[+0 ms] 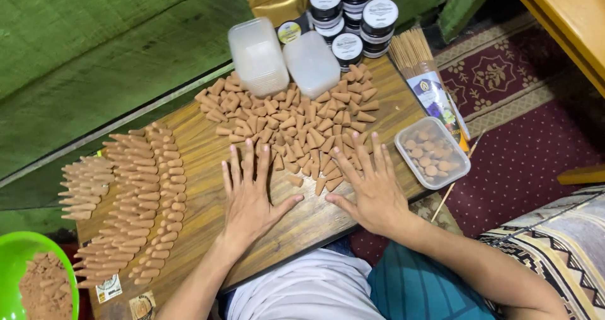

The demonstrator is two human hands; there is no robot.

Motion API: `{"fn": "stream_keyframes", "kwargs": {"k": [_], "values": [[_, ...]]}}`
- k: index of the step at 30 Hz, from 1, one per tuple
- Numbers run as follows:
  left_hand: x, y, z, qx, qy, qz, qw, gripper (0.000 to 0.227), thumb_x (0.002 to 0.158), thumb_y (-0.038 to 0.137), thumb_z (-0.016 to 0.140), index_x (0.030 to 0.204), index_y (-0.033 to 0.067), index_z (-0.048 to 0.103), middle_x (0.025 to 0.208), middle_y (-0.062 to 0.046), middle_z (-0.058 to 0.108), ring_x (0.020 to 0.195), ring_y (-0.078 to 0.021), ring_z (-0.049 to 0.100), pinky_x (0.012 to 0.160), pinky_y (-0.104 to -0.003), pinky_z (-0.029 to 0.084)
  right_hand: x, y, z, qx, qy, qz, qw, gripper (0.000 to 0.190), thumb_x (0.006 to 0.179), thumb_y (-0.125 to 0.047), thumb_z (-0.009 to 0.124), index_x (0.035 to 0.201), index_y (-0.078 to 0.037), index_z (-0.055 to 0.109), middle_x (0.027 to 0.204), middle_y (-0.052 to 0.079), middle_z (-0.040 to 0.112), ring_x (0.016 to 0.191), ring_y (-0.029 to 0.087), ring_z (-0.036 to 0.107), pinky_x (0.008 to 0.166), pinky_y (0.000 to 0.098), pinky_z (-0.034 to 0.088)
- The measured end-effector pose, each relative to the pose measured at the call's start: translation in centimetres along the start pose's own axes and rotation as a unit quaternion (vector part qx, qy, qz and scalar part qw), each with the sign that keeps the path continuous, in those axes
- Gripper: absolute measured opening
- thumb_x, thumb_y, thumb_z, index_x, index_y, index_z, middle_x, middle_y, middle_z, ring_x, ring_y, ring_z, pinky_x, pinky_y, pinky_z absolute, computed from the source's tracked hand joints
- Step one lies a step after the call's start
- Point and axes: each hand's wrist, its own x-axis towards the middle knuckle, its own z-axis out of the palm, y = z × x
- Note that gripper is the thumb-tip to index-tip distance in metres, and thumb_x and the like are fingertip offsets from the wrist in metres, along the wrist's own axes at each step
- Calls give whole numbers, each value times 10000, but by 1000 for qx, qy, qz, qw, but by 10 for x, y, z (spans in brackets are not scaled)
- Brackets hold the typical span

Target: The person sorts and packs incense cones by hand from a table into small plastic containers.

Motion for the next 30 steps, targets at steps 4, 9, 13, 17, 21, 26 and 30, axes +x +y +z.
{"fn": "stream_keyframes", "kwargs": {"k": [4, 9, 13, 17, 21, 26, 30], "values": [[2, -1, 1, -32, -28, -24, 999, 1197, 760, 806, 663, 1637, 149, 179, 1683, -225, 92, 1510, -537, 53, 1201, -669, 80, 16, -4, 7, 1, -22, 8, 1000, 923, 895, -696, 592, 1571, -101, 388, 1620, 299, 258, 1471, 610, 168, 1166, 672, 223], [4, -1, 4, -71, -21, -24, 997, 1182, 777, 807, 640, 1629, 124, 189, 1687, -238, 58, 1511, -551, 15, 1223, -631, 78, 28, -11, 18, 12, 1, 6, 1000, 956, 901, -677, 592, 1631, -152, 266, 1638, 291, 201, 1485, 605, 98, 1178, 682, 154], [3, -4, 8, -84, -15, -31, 996, 1077, 857, 758, 573, 1641, 149, 155, 1700, -208, 26, 1517, -544, -19, 1217, -630, 49, 36, -16, 25, 2, 9, -2, 1000, 993, 871, -732, 588, 1617, -146, 296, 1633, 269, 221, 1494, 587, 108, 1182, 686, 142], [5, -1, -1, -81, -7, -43, 996, 1110, 808, 789, 593, 1642, 189, 171, 1707, -179, 25, 1507, -552, -58, 1181, -660, -76, 43, -25, 23, -34, 54, -6, 998, 1020, 839, -792, 572, 1601, -153, 343, 1627, 247, 279, 1520, 529, 141, 1201, 666, 66], [13, -6, -17, -116, 40, -67, 990, 1189, 719, 790, 688, 1643, 232, 191, 1707, -171, 77, 1504, -566, -21, 1157, -672, -140, 61, -31, 19, -22, 108, -11, 994, 931, 879, -752, 568, 1564, -140, 417, 1598, 227, 341, 1512, 495, 201, 1198, 660, 88], [46, -11, -24, -245, 106, -62, 962, 1076, 828, 606, 725, 1626, 110, 201, 1671, -215, 180, 1533, -482, 120, 1232, -596, 56, 109, -32, 18, 104, 132, 0, 986, 750, 935, -535, 669, 1476, -51, 481, 1421, 201, 476, 1403, 461, 388, 1189, 581, 260], [82, -10, -27, -371, 128, -86, 916, 972, 923, 499, 651, 1639, 82, 142, 1656, -248, 207, 1540, -439, 181, 1252, -570, 142, 163, -27, 24, 224, 136, 71, 963, 676, 940, -409, 704, 1468, -50, 482, 1393, 159, 501, 1325, 379, 503, 1146, 511, 366]]}}
